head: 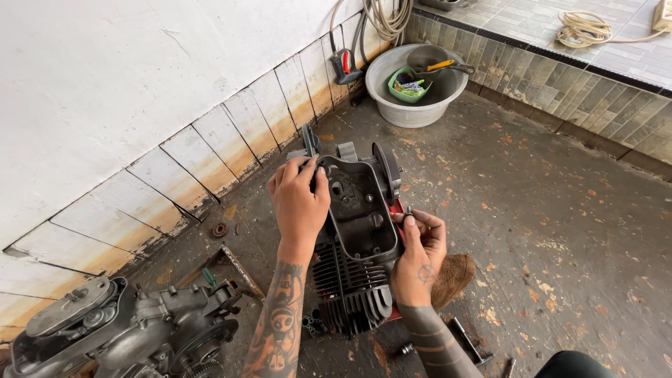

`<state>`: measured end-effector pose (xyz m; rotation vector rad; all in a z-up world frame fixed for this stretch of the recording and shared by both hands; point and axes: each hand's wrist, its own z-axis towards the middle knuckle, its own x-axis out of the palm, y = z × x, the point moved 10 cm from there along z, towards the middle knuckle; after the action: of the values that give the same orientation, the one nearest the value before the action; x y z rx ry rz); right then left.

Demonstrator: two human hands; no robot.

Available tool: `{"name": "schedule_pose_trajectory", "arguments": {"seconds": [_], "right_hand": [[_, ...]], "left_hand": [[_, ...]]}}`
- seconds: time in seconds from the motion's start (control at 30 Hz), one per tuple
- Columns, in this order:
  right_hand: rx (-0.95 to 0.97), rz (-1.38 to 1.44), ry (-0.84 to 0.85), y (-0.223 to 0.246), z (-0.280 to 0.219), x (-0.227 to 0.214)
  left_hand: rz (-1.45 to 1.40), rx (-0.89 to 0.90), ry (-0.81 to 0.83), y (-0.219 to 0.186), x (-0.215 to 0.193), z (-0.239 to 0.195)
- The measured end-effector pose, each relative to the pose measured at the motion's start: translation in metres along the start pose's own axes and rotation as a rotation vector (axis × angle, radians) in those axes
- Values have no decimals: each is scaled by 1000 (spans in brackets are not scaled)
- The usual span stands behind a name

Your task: Repairing a motorcycle engine by disassembling and inspecting components using hand tools

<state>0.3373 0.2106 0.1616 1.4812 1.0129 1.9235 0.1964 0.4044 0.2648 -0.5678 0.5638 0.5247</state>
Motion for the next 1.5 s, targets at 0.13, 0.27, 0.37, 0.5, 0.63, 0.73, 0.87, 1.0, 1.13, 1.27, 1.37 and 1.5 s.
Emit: {"name": "schedule_pose_trajectory", "arguments": {"seconds": [0.13,0.27,0.37,0.5,0.63,0.73,0.87,1.0,1.13,1.27,1.37,1.5], "right_hand": [[-21,-53,37,-8,3,1],[8,16,4,-11,-2,3],[15,31,-9,-11,1,2],[99,62,-14,-24,5,-2],[143,85,-18,-37,7,-5],[169,112,-20,-46,9,-7],[183,125,-22,-49,13,-9],[199,146,-35,-50,20,-9],[212,149,-45,-49,33,-15],[301,200,-65,-69,44,-28],[387,235,-75,-88,47,-34],[448,273,-93,-93,40,-35]], "left_hand": [[-28,-23,43,-12,-10,10],[-44,-71,112,-7,-6,8],[-70,-67,136,-1,4,7],[-123,-31,137,0,4,5],[-121,-17,130,1,4,3],[-133,-5,133,-6,-5,4],[-196,-39,226,-15,-11,7],[-274,-16,268,-10,-4,8],[-271,19,318,-14,0,11],[-287,50,387,-14,5,14],[-349,49,406,-15,-1,16],[-366,48,404,-14,0,15]]}}
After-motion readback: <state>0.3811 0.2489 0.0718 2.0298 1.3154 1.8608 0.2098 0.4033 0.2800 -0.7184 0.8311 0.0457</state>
